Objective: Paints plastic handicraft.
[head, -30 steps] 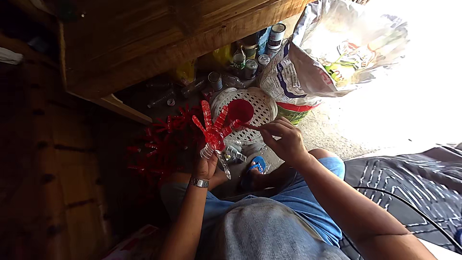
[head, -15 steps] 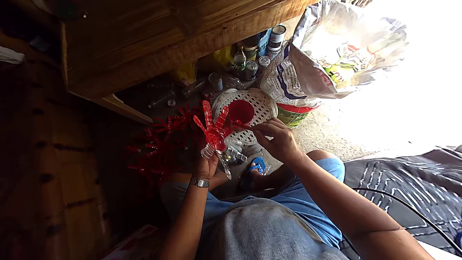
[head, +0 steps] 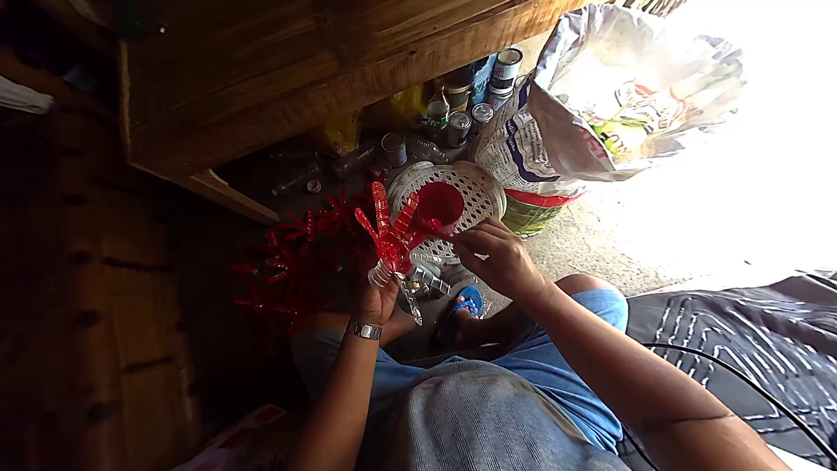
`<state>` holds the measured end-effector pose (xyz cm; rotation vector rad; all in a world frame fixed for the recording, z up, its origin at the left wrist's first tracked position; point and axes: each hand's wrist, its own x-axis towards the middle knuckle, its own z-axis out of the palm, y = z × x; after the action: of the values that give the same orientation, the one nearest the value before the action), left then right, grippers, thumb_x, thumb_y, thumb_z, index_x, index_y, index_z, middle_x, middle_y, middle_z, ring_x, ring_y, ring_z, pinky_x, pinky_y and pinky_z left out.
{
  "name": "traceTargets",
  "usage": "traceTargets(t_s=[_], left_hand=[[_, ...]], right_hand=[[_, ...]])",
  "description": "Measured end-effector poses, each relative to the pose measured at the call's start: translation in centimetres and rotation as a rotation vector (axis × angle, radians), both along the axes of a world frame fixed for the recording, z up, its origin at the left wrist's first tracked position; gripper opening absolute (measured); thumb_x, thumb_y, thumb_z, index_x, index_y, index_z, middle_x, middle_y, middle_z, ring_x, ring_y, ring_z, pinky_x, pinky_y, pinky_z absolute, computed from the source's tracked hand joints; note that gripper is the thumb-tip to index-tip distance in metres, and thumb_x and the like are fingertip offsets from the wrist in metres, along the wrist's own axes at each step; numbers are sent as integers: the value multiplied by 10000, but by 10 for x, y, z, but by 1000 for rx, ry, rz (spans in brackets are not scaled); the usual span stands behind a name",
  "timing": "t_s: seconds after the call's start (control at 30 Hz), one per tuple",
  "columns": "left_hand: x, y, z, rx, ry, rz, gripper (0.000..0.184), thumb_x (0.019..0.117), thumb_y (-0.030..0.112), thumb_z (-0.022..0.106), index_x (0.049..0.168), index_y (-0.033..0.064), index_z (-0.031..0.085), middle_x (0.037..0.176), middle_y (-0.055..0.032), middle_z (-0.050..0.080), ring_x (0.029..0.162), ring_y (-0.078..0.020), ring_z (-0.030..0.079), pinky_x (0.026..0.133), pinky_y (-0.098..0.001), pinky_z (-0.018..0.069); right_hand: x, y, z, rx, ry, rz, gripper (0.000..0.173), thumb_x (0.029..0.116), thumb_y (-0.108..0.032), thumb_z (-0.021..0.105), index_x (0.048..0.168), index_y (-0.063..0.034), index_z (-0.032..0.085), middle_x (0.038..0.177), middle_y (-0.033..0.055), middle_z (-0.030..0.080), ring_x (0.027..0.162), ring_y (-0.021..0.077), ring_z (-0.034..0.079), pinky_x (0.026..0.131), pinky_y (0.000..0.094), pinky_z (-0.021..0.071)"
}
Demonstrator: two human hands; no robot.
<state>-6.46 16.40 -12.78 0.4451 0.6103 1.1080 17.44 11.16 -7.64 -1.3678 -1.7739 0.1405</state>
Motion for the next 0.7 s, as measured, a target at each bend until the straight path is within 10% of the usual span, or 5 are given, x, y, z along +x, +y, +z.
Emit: traceTargets(t_s=[0.7], left_hand=[[-1, 0, 1, -18, 14, -9, 381, 840, 206, 806, 1151, 109, 610, 1009, -73, 717, 916, -170, 715, 855, -341, 602]], right_hand=[[-1, -12, 7, 31, 31, -17, 135, 953, -140, 675, 972, -50, 774, 885, 42, 711, 867, 124, 660, 784, 252, 569]])
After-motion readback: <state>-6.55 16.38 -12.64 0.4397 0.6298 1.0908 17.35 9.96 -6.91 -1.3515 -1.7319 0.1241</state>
